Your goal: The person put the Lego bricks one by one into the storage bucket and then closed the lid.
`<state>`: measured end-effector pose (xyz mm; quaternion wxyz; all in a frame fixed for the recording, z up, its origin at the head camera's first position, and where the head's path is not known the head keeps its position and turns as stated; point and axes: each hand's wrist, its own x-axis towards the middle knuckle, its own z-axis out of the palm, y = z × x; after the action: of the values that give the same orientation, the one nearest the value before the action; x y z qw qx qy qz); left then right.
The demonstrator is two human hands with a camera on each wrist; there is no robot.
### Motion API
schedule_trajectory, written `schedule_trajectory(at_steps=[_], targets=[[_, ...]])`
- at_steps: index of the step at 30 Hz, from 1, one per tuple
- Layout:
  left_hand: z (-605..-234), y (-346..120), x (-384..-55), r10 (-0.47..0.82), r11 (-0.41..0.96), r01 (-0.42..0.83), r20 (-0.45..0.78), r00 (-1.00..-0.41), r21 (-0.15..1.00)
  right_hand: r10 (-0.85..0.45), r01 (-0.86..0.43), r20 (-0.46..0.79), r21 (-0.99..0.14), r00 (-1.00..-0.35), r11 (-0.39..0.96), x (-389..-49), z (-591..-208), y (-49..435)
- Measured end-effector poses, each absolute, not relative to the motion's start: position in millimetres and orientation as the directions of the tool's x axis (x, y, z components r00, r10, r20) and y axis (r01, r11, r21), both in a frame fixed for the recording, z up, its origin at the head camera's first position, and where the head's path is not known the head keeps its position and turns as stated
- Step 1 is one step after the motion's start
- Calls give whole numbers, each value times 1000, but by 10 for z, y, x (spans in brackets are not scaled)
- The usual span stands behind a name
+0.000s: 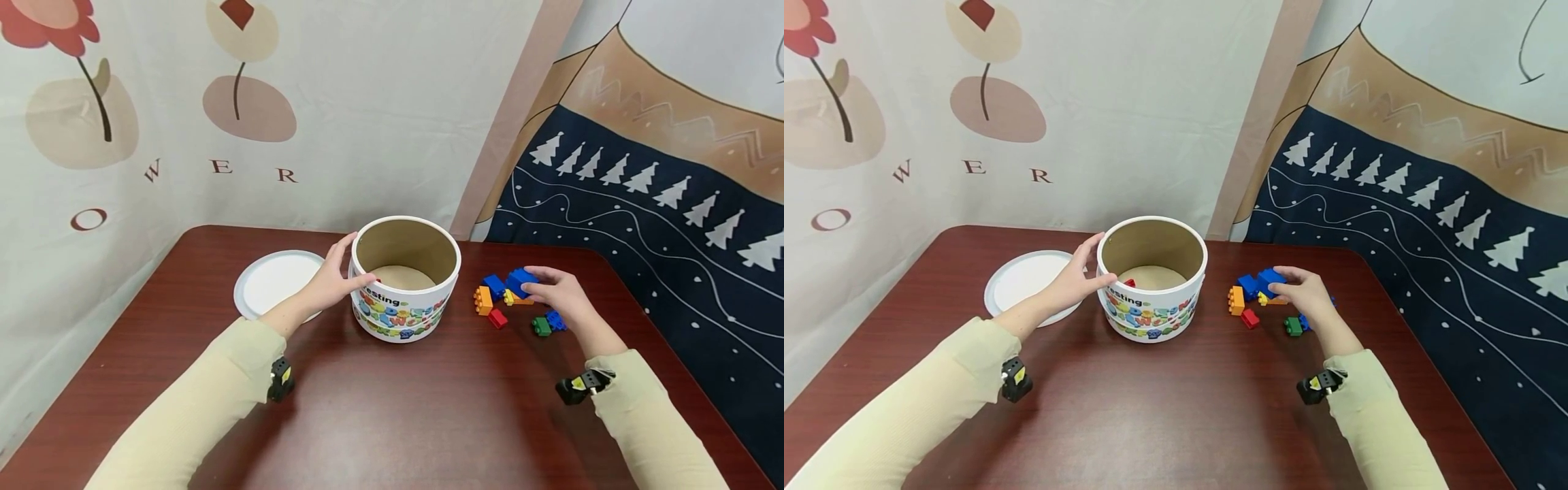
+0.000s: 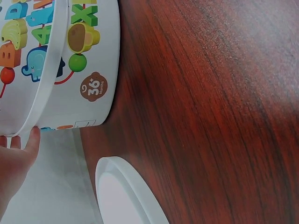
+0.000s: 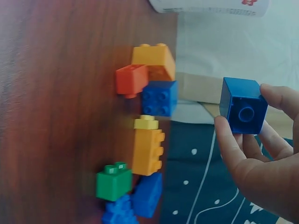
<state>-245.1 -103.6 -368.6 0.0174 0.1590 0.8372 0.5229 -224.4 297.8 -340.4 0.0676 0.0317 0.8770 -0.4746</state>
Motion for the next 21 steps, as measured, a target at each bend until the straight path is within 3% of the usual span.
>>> schedule_trajectory(at_steps=[6,21], targets=[[-3673,-1043,-2439,281,412,245,134,-950,878,-38,93,-140,-816,-989,571,-2270,-3216,2886],[-3697,-1039,-2455,277,413,239,129,-952,879,-147,-3,-77,-878,-986,478,-2377,-2865,2481]])
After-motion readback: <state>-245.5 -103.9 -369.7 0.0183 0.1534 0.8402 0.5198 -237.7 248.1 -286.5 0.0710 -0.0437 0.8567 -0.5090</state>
